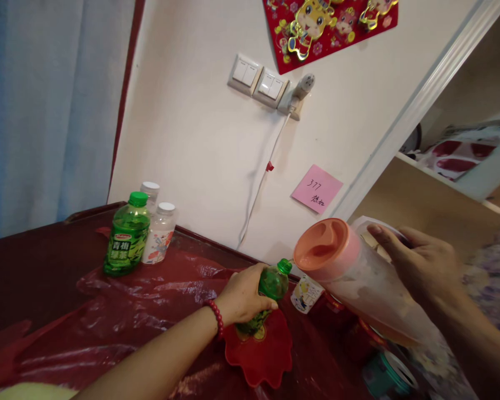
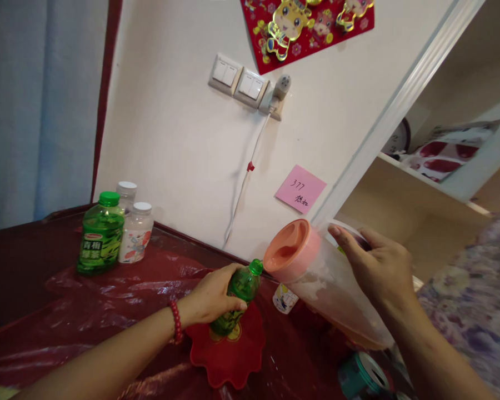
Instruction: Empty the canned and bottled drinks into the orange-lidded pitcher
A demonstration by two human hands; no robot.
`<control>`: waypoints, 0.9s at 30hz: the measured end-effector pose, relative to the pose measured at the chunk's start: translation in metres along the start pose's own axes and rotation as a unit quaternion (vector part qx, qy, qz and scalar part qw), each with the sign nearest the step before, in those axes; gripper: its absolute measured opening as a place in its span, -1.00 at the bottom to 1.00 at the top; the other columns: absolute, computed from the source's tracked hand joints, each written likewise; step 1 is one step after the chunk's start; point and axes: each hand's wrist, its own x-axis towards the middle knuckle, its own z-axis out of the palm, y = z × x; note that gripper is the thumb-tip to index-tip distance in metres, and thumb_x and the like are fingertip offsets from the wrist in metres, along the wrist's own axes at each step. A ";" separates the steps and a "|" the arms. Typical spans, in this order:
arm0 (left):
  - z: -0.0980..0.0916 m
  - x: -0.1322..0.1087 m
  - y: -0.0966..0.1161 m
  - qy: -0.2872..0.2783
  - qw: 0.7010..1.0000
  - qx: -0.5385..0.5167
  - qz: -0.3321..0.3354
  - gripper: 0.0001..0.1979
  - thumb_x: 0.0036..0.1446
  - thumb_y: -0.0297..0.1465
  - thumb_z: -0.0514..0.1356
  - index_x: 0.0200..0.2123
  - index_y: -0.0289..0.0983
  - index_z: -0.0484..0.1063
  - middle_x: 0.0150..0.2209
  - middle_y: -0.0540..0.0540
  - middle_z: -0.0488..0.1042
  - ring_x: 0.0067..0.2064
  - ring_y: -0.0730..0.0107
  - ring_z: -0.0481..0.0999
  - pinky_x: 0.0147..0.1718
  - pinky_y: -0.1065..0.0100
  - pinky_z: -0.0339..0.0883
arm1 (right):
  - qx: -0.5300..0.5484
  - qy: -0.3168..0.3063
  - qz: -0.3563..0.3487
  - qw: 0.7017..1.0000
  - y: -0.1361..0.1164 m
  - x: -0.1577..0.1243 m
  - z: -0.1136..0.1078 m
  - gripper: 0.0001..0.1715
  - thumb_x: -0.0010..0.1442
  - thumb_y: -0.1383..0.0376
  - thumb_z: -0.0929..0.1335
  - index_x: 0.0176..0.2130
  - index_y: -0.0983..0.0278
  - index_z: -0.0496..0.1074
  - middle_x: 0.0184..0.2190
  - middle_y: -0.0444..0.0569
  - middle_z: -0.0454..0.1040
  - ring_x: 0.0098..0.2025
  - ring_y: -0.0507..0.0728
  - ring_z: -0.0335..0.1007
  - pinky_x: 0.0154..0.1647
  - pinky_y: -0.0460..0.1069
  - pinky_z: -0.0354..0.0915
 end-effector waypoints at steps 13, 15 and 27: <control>0.000 0.000 0.000 -0.002 1.000 -0.005 0.002 -0.39 -0.07 -0.26 0.43 0.10 -0.15 0.44 0.11 -0.12 0.58 0.09 -0.02 0.56 -0.02 0.18 0.41 | 0.007 0.001 -0.008 1.000 0.001 0.000 0.000 -0.44 0.09 -0.26 0.33 -0.63 0.05 0.30 -0.69 -0.10 0.18 -0.56 0.19 0.08 -0.60 0.06 0.01; 0.000 0.000 0.000 -0.001 1.000 -0.008 0.003 -0.39 -0.08 -0.27 0.43 0.10 -0.15 0.45 0.11 -0.13 0.58 0.08 -0.02 0.56 -0.02 0.18 0.41 | 0.010 0.007 0.002 1.000 0.002 0.000 0.001 -0.45 0.08 -0.27 0.34 -0.61 0.06 0.34 -0.68 -0.12 0.17 -0.55 0.19 0.09 -0.58 0.06 0.01; 0.002 0.000 -0.003 0.001 1.000 -0.009 0.000 -0.38 -0.08 -0.26 0.43 0.11 -0.14 0.44 0.11 -0.12 0.58 0.09 -0.03 0.55 -0.03 0.17 0.41 | -0.001 0.027 0.042 0.999 0.018 0.008 0.009 -0.23 -0.04 -0.40 0.37 -0.62 0.20 0.26 -0.68 -0.18 0.10 -0.56 0.08 0.04 -0.54 -0.01 -0.02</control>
